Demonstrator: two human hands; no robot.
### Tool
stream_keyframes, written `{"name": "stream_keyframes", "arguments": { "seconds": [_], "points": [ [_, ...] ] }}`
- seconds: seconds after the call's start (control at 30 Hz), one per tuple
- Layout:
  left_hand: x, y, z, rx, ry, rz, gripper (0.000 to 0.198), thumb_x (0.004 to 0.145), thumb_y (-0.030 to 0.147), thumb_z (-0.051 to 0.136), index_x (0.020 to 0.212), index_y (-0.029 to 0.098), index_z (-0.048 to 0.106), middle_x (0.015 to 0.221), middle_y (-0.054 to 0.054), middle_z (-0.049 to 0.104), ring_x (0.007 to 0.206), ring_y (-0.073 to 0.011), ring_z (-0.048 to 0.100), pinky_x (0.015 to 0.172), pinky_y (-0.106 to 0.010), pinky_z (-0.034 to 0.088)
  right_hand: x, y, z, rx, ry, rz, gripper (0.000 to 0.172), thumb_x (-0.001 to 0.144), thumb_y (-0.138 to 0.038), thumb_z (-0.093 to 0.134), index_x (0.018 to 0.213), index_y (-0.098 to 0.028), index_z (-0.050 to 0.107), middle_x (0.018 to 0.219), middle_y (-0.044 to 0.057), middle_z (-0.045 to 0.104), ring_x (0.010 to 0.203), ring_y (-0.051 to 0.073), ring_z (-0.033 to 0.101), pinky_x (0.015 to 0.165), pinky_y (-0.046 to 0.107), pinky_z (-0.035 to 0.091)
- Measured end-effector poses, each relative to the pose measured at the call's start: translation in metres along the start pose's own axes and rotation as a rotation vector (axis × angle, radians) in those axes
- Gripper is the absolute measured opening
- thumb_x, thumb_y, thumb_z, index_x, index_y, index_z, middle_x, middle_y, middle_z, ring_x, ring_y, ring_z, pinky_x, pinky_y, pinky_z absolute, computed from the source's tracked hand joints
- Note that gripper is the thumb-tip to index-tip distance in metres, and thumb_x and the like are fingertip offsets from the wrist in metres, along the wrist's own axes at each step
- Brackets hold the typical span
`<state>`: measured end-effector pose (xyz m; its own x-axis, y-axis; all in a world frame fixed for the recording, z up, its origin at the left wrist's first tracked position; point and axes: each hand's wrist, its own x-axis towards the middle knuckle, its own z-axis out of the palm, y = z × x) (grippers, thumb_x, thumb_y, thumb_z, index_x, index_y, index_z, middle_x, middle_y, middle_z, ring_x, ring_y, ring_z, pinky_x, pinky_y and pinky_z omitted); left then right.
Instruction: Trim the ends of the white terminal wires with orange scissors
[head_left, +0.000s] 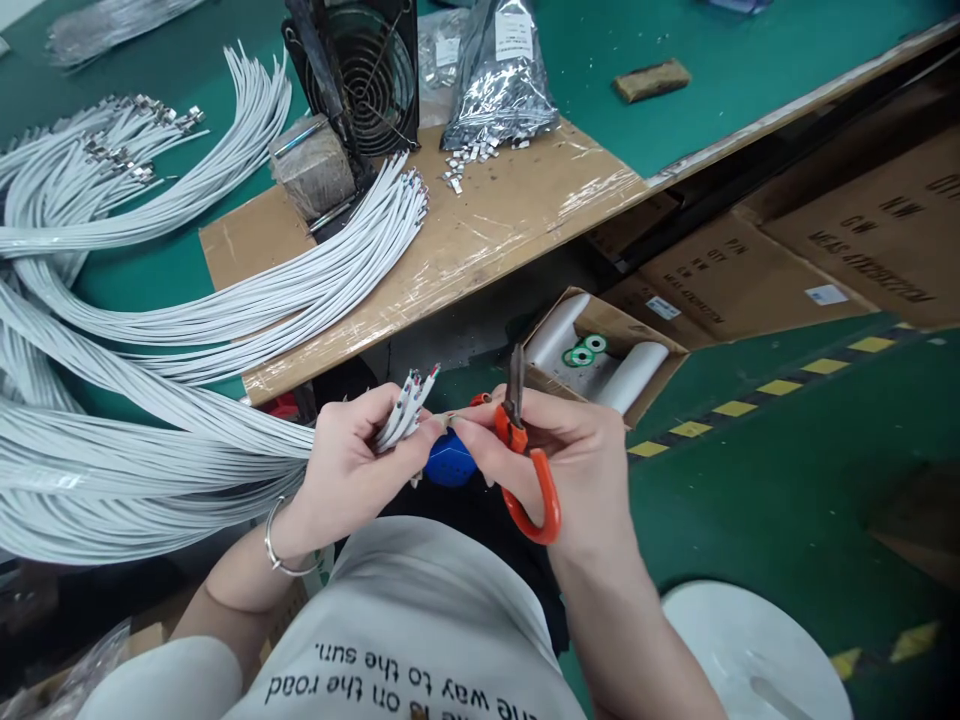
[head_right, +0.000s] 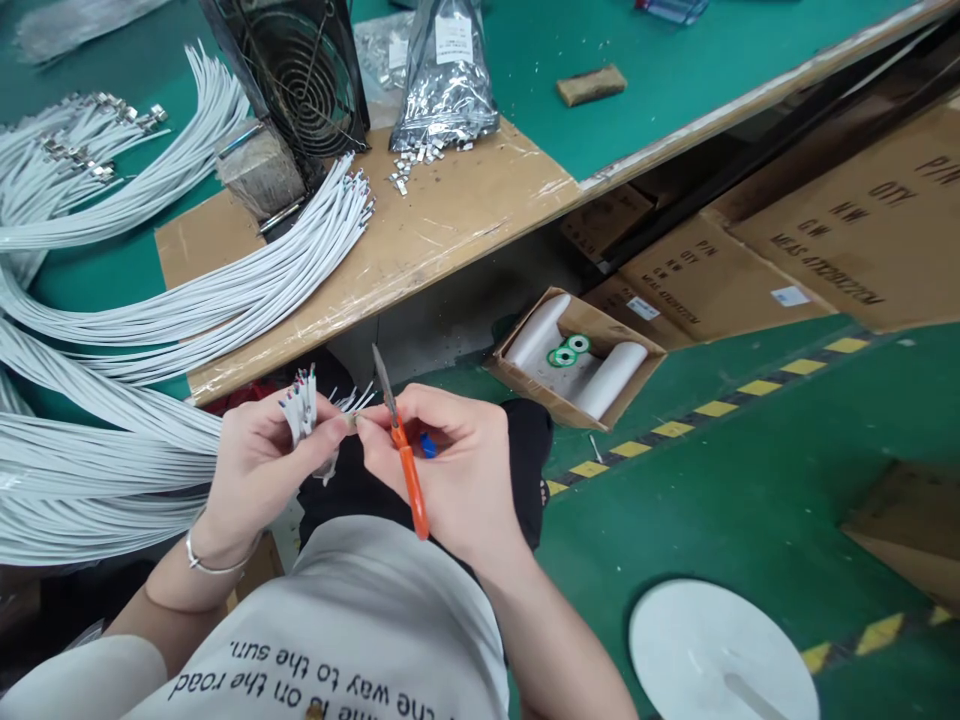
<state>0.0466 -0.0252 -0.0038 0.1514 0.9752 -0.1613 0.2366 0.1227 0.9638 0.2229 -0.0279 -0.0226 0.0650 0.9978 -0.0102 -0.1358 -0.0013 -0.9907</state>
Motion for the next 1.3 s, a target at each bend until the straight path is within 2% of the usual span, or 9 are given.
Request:
{"name": "stream_keyframes", "arguments": {
  "seconds": [0.1,0.2,0.27,0.33,0.53,0.73,0.9,1.03,1.3],
  "points": [
    [-0.002,-0.005,0.004,0.007,0.069,0.053,0.028,0.100,0.029,0.075,0.075,0.019,0.066,0.057,0.005,0.055,0.052,-0.0088,0.045,0.050,-0.022,0.038,-0.009,0.014,0.021,-0.003,0.163,-0.072,0.016,0.085,-0.023,0.080,0.069,-0.021,0.079,0.050,-0.004,0.058,0.047,0.011,0.049,0.043,0.025,0.044],
    [-0.001,-0.008,0.004,-0.058,0.068,0.035,0.032,0.101,0.032,0.073,0.074,0.019,0.063,0.058,0.005,0.054,0.052,-0.0089,0.046,0.049,-0.021,0.039,-0.018,0.030,0.038,-0.106,0.360,-0.344,0.015,0.087,-0.012,0.075,0.078,-0.023,0.079,0.058,-0.003,0.064,0.049,0.011,0.053,0.046,0.026,0.046],
    [0.001,-0.007,0.004,-0.134,0.034,0.023,0.029,0.102,0.031,0.073,0.077,0.019,0.064,0.060,0.005,0.056,0.052,-0.0085,0.048,0.050,-0.020,0.041,-0.018,0.037,0.042,-0.212,0.407,-0.534,0.019,0.086,-0.006,0.076,0.083,-0.024,0.079,0.063,-0.003,0.066,0.052,0.012,0.054,0.049,0.028,0.048],
    [0.003,-0.006,0.002,-0.217,0.010,0.015,0.024,0.101,0.028,0.074,0.080,0.018,0.067,0.062,0.005,0.059,0.051,-0.0078,0.050,0.051,-0.019,0.044,-0.016,0.039,0.038,-0.283,0.366,-0.622,0.021,0.086,-0.004,0.077,0.088,-0.025,0.080,0.065,-0.003,0.066,0.054,0.012,0.056,0.049,0.028,0.049],
    [0.006,0.003,0.001,-0.333,-0.043,-0.108,0.015,0.098,0.028,0.079,0.088,0.016,0.079,0.063,0.002,0.065,0.050,-0.0072,0.057,0.051,-0.018,0.049,-0.002,0.022,-0.002,-0.273,0.185,-0.421,0.015,0.087,-0.011,0.080,0.078,-0.022,0.077,0.064,-0.003,0.065,0.052,0.011,0.052,0.047,0.027,0.042],
    [0.005,0.007,0.001,-0.374,-0.044,-0.150,0.015,0.093,0.028,0.083,0.085,0.015,0.081,0.072,-0.003,0.075,0.051,-0.0077,0.056,0.044,-0.017,0.044,-0.003,0.019,-0.033,-0.352,-0.052,-0.278,0.037,0.086,-0.016,0.085,0.062,-0.019,0.056,0.060,-0.005,0.050,0.053,0.007,0.038,0.045,0.024,0.027],
    [0.004,0.007,0.000,-0.336,-0.068,-0.142,0.018,0.096,0.030,0.079,0.084,0.017,0.081,0.064,0.001,0.064,0.049,-0.0053,0.046,0.044,-0.016,0.040,-0.007,0.026,-0.031,-0.438,-0.081,-0.315,0.049,0.085,-0.010,0.080,0.059,-0.020,0.039,0.058,-0.007,0.037,0.054,0.007,0.028,0.047,0.025,0.022],
    [0.002,0.007,-0.002,-0.296,-0.073,-0.140,0.020,0.097,0.032,0.078,0.083,0.017,0.081,0.059,0.003,0.057,0.049,-0.0059,0.042,0.045,-0.017,0.036,-0.007,0.031,-0.027,-0.460,-0.123,-0.352,0.046,0.081,-0.002,0.073,0.062,-0.020,0.036,0.060,-0.008,0.032,0.055,0.007,0.026,0.048,0.025,0.020],
    [0.001,0.009,-0.006,-0.315,-0.104,-0.147,0.018,0.095,0.031,0.079,0.084,0.018,0.081,0.059,0.003,0.055,0.050,-0.0067,0.040,0.046,-0.019,0.030,-0.005,0.028,-0.022,-0.473,-0.184,-0.378,0.045,0.083,-0.004,0.069,0.063,-0.021,0.032,0.062,-0.007,0.030,0.059,0.008,0.024,0.050,0.025,0.021]
  ]
}}
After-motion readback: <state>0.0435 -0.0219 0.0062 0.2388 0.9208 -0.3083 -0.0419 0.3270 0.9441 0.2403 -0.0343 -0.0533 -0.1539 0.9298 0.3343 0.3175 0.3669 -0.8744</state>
